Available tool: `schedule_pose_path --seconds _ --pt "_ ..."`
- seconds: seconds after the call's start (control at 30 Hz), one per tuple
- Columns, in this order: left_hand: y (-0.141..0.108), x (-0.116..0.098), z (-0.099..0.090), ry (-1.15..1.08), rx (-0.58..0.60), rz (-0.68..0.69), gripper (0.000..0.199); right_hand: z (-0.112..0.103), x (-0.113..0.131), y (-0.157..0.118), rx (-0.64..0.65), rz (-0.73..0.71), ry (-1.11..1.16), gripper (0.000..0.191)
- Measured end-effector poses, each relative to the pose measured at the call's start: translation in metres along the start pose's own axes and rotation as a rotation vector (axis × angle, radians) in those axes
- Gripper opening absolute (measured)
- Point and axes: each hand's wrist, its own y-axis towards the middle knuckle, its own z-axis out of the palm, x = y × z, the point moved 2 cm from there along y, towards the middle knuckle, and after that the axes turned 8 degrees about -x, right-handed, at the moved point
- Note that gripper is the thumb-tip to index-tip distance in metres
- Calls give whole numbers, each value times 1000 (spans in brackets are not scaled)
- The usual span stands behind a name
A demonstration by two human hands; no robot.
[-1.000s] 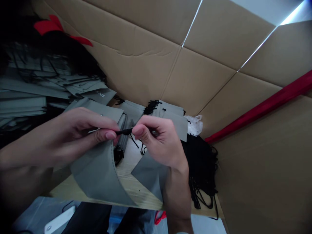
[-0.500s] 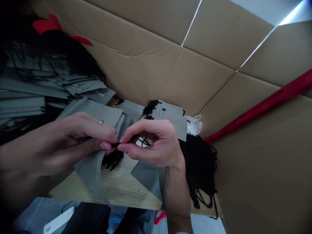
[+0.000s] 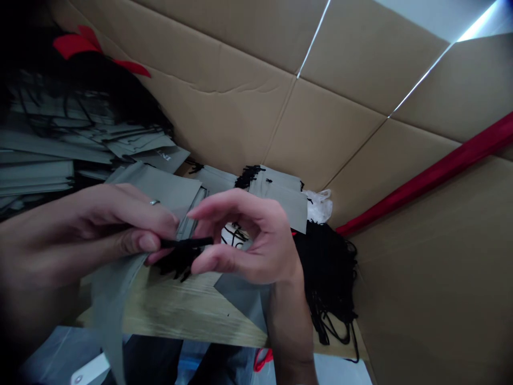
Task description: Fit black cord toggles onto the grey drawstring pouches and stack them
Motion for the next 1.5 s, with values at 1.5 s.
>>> schedule_pose_path --seconds 1.5 --pt "14 2 -3 62 19 -37 42 -8 0 8 -31 119 -175 63"
